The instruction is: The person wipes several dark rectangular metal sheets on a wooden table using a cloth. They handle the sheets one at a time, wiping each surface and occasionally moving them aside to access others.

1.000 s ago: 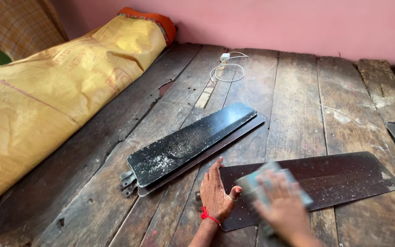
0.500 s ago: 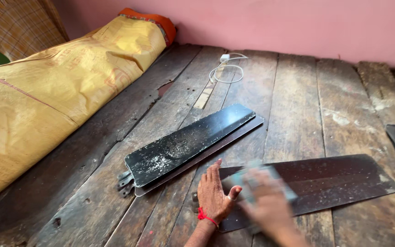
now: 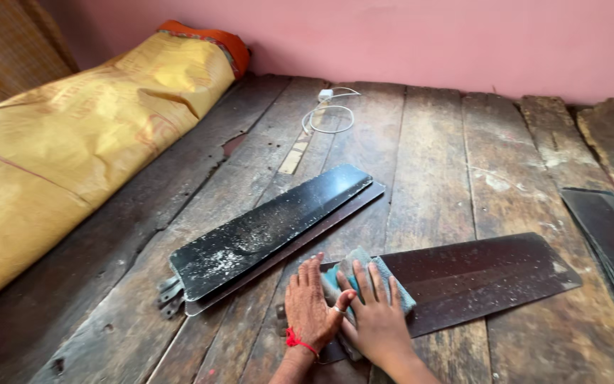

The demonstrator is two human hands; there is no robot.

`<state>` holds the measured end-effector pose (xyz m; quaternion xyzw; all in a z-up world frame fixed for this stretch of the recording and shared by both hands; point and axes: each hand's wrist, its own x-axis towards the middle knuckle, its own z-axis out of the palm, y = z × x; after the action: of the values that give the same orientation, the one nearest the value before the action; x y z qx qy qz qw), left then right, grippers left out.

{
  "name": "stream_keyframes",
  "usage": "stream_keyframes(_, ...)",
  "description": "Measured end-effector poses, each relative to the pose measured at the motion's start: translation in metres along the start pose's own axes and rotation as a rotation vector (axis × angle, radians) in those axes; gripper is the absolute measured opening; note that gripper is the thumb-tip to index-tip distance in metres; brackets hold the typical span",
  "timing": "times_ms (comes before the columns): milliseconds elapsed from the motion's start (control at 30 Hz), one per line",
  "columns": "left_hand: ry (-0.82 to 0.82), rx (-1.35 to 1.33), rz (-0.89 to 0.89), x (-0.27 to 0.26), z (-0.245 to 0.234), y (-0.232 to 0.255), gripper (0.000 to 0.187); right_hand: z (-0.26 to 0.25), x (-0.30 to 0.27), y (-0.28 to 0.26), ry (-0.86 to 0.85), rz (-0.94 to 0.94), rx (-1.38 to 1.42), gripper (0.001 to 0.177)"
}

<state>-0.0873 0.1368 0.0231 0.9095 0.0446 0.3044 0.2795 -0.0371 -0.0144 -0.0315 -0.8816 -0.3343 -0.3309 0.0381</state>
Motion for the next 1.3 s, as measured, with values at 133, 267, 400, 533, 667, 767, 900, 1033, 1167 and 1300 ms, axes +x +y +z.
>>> stream_keyframes(133,-0.07,0.049,-0.061,-0.001,-0.001,0.003,0.105,-0.018,-0.009,0.055,0.002,-0.053,0.237,0.073)
stream_keyframes(267,-0.078,0.359,-0.044,0.002,0.011,0.012,0.097,-0.032,-0.014,0.136,-0.604,0.499,-0.106,0.079)
stream_keyframes(400,-0.103,0.443,0.108,0.005,0.025,0.026,0.087,-0.022,-0.014,0.115,-0.661,0.53,-0.17,0.076)
stream_keyframes(533,-0.167,0.374,0.222,0.001,0.032,0.04,0.091,-0.013,-0.023,0.083,-0.717,0.324,-0.063,0.075)
stream_keyframes(667,-0.475,0.363,0.123,-0.002,0.032,0.038,0.092,-0.02,-0.034,0.136,-0.149,0.155,-0.082,0.079)
stream_keyframes(767,-0.581,0.435,-0.035,-0.003,0.05,0.045,0.092,-0.027,-0.035,0.186,-0.739,0.62,-0.128,0.073)
stream_keyframes(900,0.16,0.37,0.299,-0.001,0.091,0.071,0.087,-0.017,-0.039,0.181,-0.711,0.628,-0.153,0.074)
stream_keyframes(1033,-0.383,0.364,0.136,0.001,0.102,0.095,0.088,-0.011,-0.06,0.166,-0.681,0.448,-0.091,0.074)
stream_keyframes(1167,-0.64,0.363,0.059,0.002,0.094,0.1,0.089,-0.014,-0.077,0.214,-0.614,0.314,-0.24,0.075)
stream_keyframes(1300,0.124,0.339,0.398,0.001,0.105,0.094,0.094,-0.02,-0.072,0.269,-0.737,0.668,-0.187,0.074)
